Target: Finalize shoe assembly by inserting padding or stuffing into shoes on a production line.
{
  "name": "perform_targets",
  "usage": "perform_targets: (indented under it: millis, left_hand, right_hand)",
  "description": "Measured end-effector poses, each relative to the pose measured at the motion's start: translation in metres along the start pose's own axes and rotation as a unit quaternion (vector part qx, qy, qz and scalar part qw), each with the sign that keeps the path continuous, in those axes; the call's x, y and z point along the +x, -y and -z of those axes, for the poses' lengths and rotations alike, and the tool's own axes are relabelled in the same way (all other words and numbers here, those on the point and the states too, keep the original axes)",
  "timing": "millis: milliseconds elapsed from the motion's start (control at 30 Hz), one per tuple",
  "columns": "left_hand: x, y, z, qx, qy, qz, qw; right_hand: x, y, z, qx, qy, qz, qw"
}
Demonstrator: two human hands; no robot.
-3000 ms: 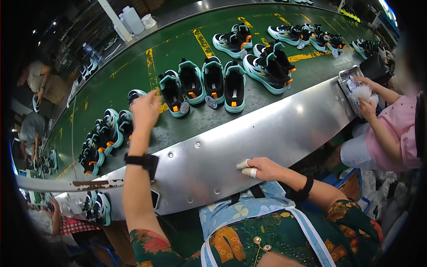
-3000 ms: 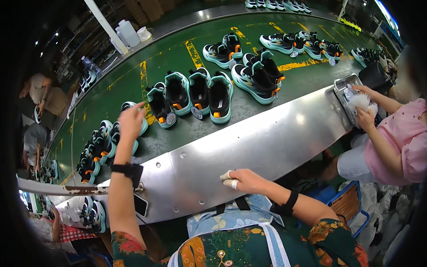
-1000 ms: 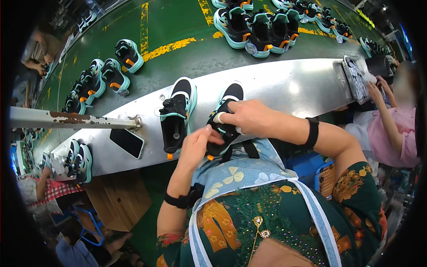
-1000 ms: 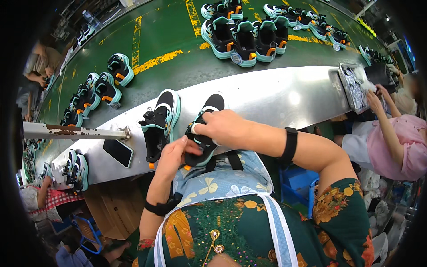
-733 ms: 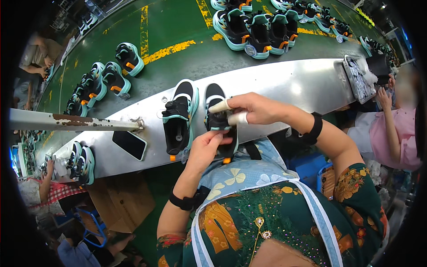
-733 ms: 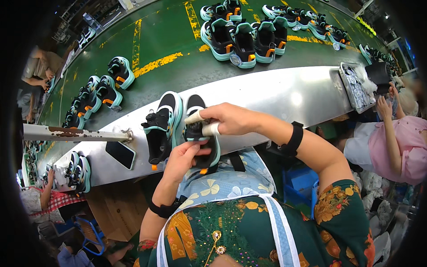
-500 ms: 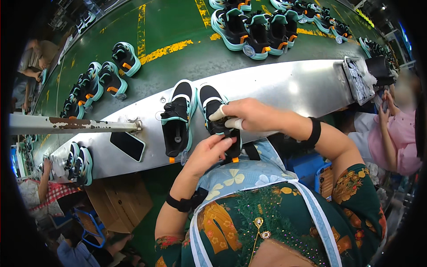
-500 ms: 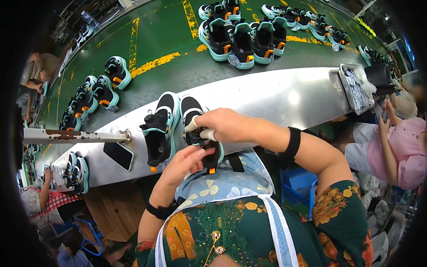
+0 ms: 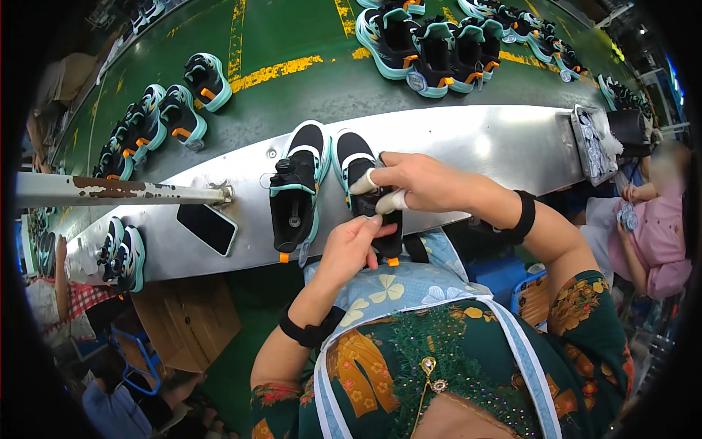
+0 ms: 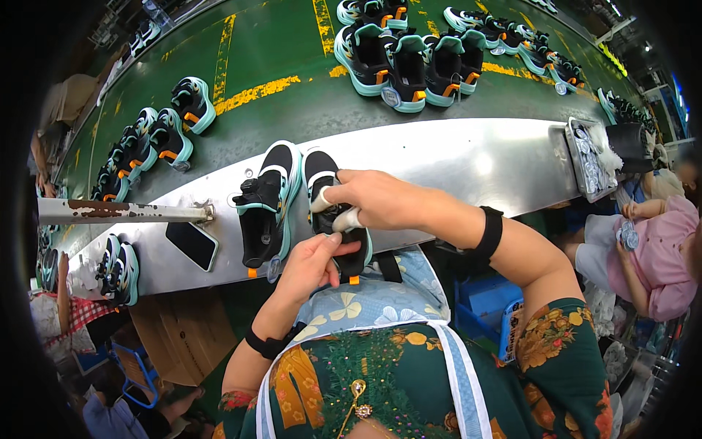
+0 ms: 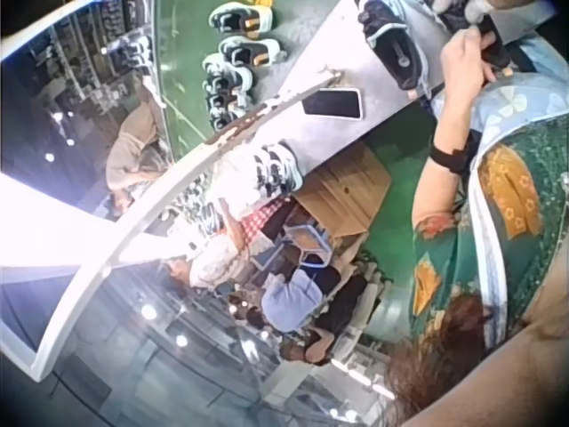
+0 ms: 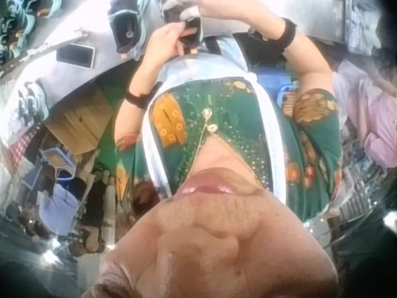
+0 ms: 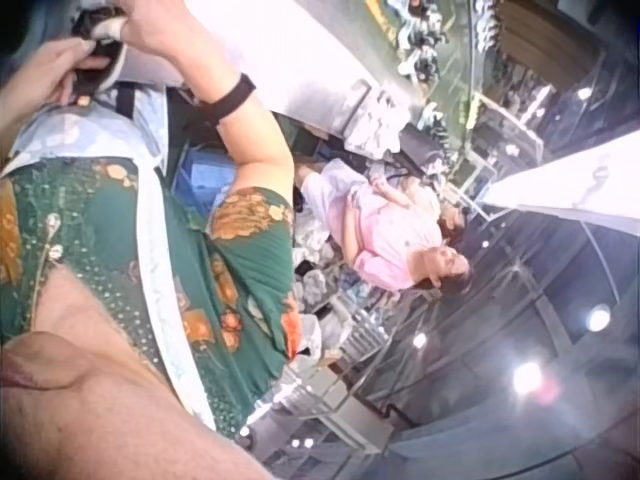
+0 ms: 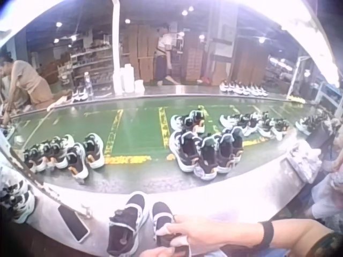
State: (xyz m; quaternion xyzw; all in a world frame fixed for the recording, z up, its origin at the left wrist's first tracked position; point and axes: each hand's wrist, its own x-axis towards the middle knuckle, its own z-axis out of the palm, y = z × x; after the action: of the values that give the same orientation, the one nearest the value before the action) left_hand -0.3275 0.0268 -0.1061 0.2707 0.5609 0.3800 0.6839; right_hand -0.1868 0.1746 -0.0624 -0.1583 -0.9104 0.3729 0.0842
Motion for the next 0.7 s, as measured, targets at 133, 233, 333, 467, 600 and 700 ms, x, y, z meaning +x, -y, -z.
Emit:
perform_targets:
  millis: [133,233,333,467,600,700]
  left_hand:
    - [-0.039,-0.008,0.02,0.036,0.005,0.028,0.999]
    - [-0.079,-0.036,0.026,0.108,0.016,-0.053,0.993]
    - [-0.107,-0.054,0.047,0.102,-0.191,-0.195,0.957]
    - [-0.071,-0.038,0.09,0.251,-0.357,-0.262,0.861]
    - [-0.043,-0.064,0.054,0.347,-0.337,-0.104,0.869]
    - [-0.075,-0.11,-0.023,0.056,-0.274,-0.095,0.955]
  right_hand:
    - [0.022,0.049,-0.02,-0.089,0.021,-0.042,0.995]
    - [0.057,0.085,0.007,-0.211,0.198,-0.088,0.953]
    - [0.059,0.068,0.032,-0.082,0.089,-0.023,0.992]
    - [0.092,0.06,0.035,0.021,0.054,0.001,0.998]
    - [0.076,0.057,0.045,-0.068,0.095,0.13,0.985]
    - [0.02,0.085,0.102,-0.116,0.147,0.16,0.969]
